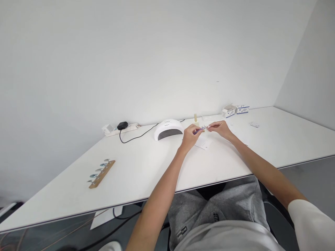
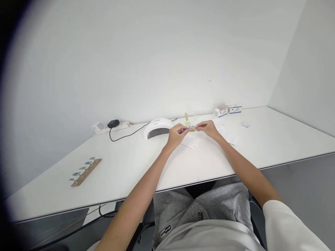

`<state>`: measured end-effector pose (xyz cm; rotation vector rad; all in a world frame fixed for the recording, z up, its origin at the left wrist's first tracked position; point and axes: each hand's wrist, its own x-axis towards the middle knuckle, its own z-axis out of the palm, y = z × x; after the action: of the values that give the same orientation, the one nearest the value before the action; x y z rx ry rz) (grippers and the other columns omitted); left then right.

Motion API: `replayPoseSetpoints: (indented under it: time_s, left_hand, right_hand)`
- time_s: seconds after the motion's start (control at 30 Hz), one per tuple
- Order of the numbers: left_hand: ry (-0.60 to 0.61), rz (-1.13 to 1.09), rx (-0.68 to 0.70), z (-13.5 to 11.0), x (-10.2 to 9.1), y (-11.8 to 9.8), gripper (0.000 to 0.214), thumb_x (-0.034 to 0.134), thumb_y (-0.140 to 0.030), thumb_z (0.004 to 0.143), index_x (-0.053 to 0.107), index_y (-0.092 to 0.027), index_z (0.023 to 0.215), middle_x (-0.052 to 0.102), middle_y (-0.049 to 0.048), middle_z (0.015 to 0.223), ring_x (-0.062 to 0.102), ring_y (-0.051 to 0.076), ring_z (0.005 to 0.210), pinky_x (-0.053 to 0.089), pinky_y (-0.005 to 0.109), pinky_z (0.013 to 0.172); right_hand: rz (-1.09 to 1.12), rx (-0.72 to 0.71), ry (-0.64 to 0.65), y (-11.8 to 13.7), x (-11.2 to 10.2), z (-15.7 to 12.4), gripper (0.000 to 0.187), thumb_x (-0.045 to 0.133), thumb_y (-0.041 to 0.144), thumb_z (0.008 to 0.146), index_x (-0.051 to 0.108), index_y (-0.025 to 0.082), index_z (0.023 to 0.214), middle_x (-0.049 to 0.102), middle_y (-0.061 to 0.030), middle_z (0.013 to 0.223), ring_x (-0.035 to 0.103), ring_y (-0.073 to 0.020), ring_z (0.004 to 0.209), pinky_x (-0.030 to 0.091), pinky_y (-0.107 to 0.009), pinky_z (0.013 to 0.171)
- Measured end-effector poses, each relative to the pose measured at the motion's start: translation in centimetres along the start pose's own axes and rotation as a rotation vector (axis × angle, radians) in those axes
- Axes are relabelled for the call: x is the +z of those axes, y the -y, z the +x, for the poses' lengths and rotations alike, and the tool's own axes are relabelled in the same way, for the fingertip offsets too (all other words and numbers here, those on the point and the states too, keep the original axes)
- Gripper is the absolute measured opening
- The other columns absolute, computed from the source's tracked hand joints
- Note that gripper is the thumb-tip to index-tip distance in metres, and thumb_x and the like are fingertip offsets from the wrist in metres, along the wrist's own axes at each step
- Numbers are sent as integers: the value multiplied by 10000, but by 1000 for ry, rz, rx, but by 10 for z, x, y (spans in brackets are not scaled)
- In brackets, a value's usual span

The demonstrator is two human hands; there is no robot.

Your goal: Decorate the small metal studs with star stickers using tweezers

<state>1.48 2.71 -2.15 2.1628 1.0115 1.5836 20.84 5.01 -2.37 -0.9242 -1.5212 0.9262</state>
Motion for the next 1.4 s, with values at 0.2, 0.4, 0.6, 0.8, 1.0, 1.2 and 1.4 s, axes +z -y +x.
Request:
replayPoseSetpoints:
  time_s: [0.2,0.4,0.6,0.8,1.0,1.2,1.4]
  left_hand:
    - [9,25,2,0,1,3,82,643,-211,765,660,-174,694,572,-4,675,477,93,581,391,238,556]
    - [12,34,9,0,1,2,86,646,-202,769,657,-170,691,564,-8,666,472,89,575,389,235,558]
    - [27,68,21,0,1,3,106,642,-238,780,658,-174,697,564,-2,670,491,97,593,403,235,565]
    - [30,87,37,0,1,3,100,642,-218,780,655,-174,691,561,-5,663,492,96,593,402,235,569]
    - [34,119,53,0,0,3,75,640,-183,779,654,-173,706,568,-5,679,500,96,600,400,227,568]
    - [95,241,64,-2,0,7,92,595,-198,825,642,-168,751,562,4,736,509,103,624,388,232,575]
    - [155,410,45,-2,0,8,122,554,-219,854,626,-170,768,580,27,790,541,131,668,399,249,602]
  right_hand:
    - [-2,6,5,6,3,-3,289,797,393,520,734,173,698,696,-39,684,643,-190,664,552,-381,774]
    - [10,-9,28,7,3,-3,249,796,367,532,732,181,686,696,-38,695,633,-179,651,549,-368,749]
    - [9,-7,25,7,3,-3,249,789,366,534,731,182,690,688,-26,676,634,-176,655,548,-360,760]
    - [-2,-28,23,8,4,-4,228,775,363,545,731,183,678,682,-35,668,622,-179,648,545,-369,746]
    - [-53,-73,12,6,4,-3,201,752,364,573,723,187,664,687,-46,702,625,-186,671,539,-371,750]
    - [-165,-113,8,1,2,-1,155,725,350,630,724,204,682,701,-54,781,651,-206,757,529,-357,782]
    - [-365,-222,-14,-3,2,-1,123,693,320,695,739,207,708,701,-54,793,650,-184,734,534,-315,727]
